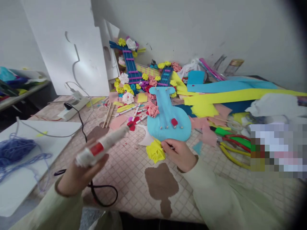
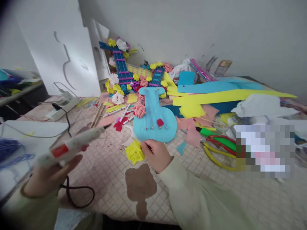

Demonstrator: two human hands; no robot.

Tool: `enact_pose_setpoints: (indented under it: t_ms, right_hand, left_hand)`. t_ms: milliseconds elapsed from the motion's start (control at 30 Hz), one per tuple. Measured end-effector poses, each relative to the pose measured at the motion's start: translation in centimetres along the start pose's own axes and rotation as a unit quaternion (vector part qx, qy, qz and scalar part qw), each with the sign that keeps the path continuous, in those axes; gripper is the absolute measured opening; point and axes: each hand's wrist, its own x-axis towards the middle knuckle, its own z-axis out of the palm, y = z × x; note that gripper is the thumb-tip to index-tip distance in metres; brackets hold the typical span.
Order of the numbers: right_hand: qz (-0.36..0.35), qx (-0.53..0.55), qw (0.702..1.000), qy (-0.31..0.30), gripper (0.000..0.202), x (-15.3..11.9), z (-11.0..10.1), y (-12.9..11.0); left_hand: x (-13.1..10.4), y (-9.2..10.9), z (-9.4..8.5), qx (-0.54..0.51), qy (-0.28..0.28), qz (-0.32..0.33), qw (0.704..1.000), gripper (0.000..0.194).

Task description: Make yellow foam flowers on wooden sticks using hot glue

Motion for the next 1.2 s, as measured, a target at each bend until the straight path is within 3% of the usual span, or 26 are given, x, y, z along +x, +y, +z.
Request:
enact_pose_setpoints:
  t_ms: [100,200,333,533,800,1033,1200]
  right_hand:
    - [0.005,0.002,1.000,-0.009,0.034,0.1,-0.1,-0.1]
    - [0.006,0.016,1.000,-0.016,0.035,0.1,-0.3,-0.1]
    - [0.010,0.017,1.000,-0.015,0.035,0.2,-0.4,-0.2]
    - [0.005,0.003,1.000,-0.014,0.034,0.1,-0.5,-0.3]
    - [0.005,0.008,1.000,-0.017,0.033,0.1,-0.6,-0.3]
    - [0.002,0.010,1.000,-0.016,0.032,0.3,-0.5,-0.1]
    - [0.004,0.008,1.000,-0.016,0.033,0.2,-0.6,-0.2]
  left_hand:
    - [-1.2,2.5,1.2,0.000,-0.073,0.132,0.989,0.025]
    - [-1.5,3.6,2.2,0.033,-0.102,0.173,0.979,0.027]
    - [-1.2,3.6,2.7,0.099,-0.126,0.213,0.964,0.026]
    - [-0.9,3.5,2.7,0.143,-0.162,0.251,0.944,0.026]
    - [-0.7,3.6,2.7,0.171,-0.155,0.276,0.933,0.017]
    - [-0.8,4.1,3.1,0.162,-0.141,0.243,0.946,0.022]
    - [-0.8,3.8,3.1,0.166,-0.148,0.254,0.941,0.022]
